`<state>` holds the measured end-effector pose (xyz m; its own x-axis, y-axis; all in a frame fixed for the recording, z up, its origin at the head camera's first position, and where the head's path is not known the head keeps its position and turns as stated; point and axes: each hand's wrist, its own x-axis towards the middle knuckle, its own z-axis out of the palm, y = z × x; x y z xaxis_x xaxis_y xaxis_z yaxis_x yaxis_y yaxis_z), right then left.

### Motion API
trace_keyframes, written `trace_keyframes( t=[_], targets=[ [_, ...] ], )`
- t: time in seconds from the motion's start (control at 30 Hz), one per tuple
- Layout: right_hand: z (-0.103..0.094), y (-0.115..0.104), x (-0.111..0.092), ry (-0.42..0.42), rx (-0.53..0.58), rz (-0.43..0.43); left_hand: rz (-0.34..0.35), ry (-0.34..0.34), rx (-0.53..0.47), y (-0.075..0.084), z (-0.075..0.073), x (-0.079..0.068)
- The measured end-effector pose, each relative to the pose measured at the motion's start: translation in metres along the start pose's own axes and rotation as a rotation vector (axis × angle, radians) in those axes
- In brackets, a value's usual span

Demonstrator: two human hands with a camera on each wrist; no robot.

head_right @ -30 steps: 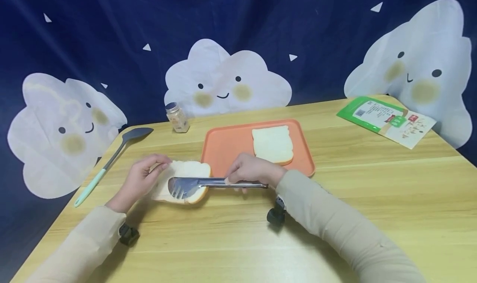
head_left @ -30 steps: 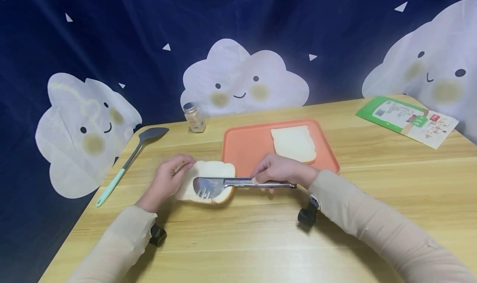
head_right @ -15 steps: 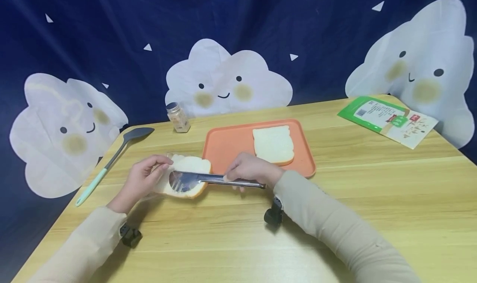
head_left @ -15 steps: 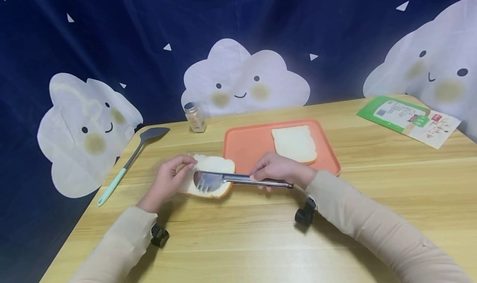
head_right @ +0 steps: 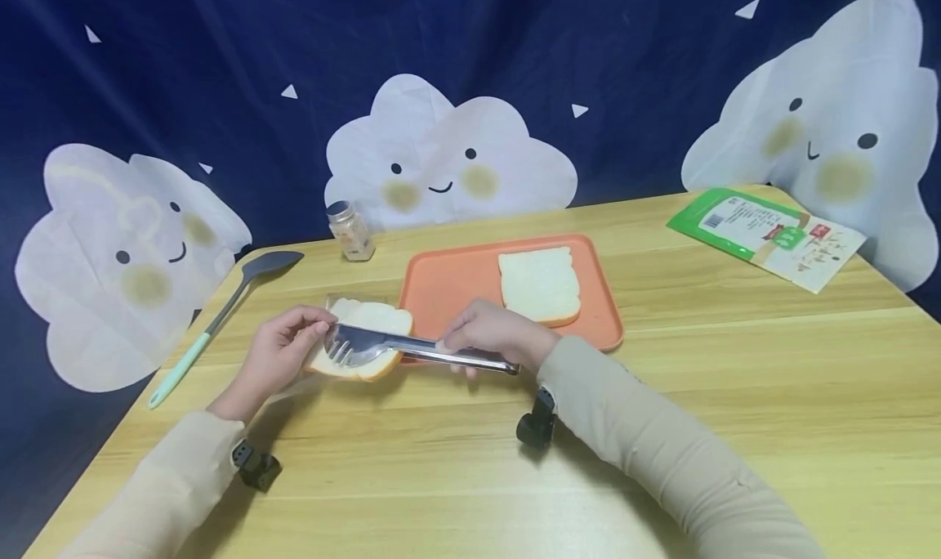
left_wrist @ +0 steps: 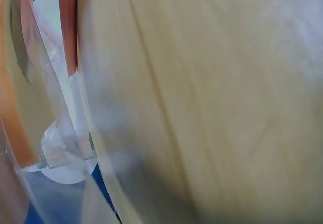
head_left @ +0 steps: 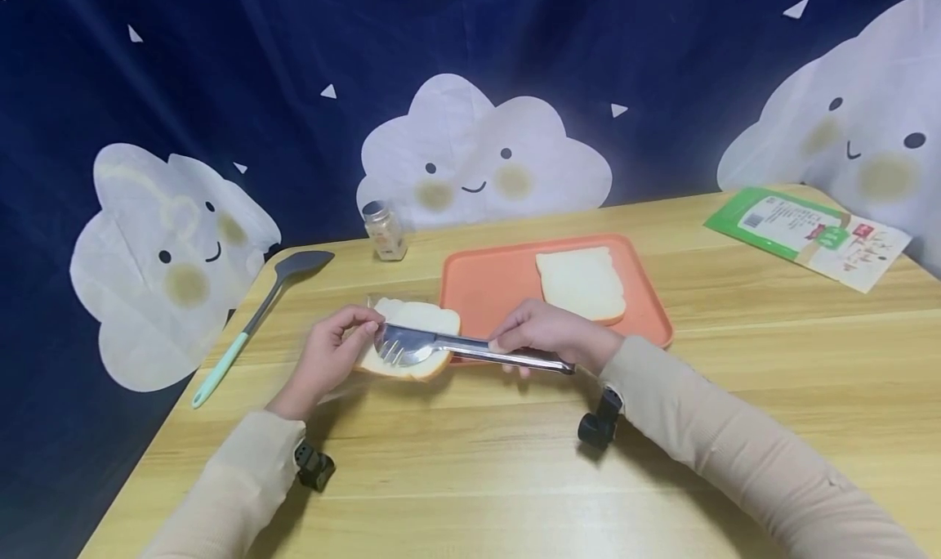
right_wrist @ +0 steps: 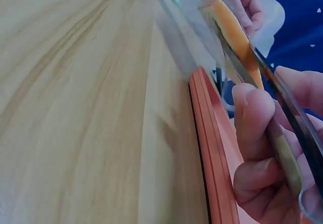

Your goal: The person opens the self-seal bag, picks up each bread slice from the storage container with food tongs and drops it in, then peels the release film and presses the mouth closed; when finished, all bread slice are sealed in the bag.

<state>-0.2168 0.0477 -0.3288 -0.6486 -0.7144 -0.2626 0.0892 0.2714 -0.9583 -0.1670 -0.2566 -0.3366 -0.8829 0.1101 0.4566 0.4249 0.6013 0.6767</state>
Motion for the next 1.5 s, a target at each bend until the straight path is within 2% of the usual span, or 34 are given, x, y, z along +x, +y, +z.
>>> trace_keyframes(
  t=[0.2,0.5,0.67,0.83,1.03,1.27,1.5],
  targets=[
    [0.006,-0.002,0.003,0.044,-0.078,-0.003,0.028,-0.006,-0.099,0.003,0.003,0.0],
    [0.011,-0.009,0.005,0.092,-0.169,-0.003,0.057,0.032,-0.014,0.005,0.002,-0.002],
    [0.009,-0.008,0.003,0.06,-0.058,0.005,-0.036,-0.004,0.048,0.002,-0.001,0.0],
    [0.006,-0.001,0.003,0.022,0.028,0.031,-0.138,-0.037,0.049,-0.001,-0.003,0.0],
    [0.003,-0.002,0.003,0.016,-0.017,0.045,-0.156,-0.058,0.066,-0.006,-0.002,0.002],
    [-0.003,-0.004,-0.003,0.004,-0.053,0.051,-0.182,-0.145,0.124,-0.014,-0.003,0.001],
    [-0.012,-0.008,-0.01,-0.016,-0.068,0.05,-0.221,-0.111,0.129,-0.013,-0.005,0.001]
  ],
)
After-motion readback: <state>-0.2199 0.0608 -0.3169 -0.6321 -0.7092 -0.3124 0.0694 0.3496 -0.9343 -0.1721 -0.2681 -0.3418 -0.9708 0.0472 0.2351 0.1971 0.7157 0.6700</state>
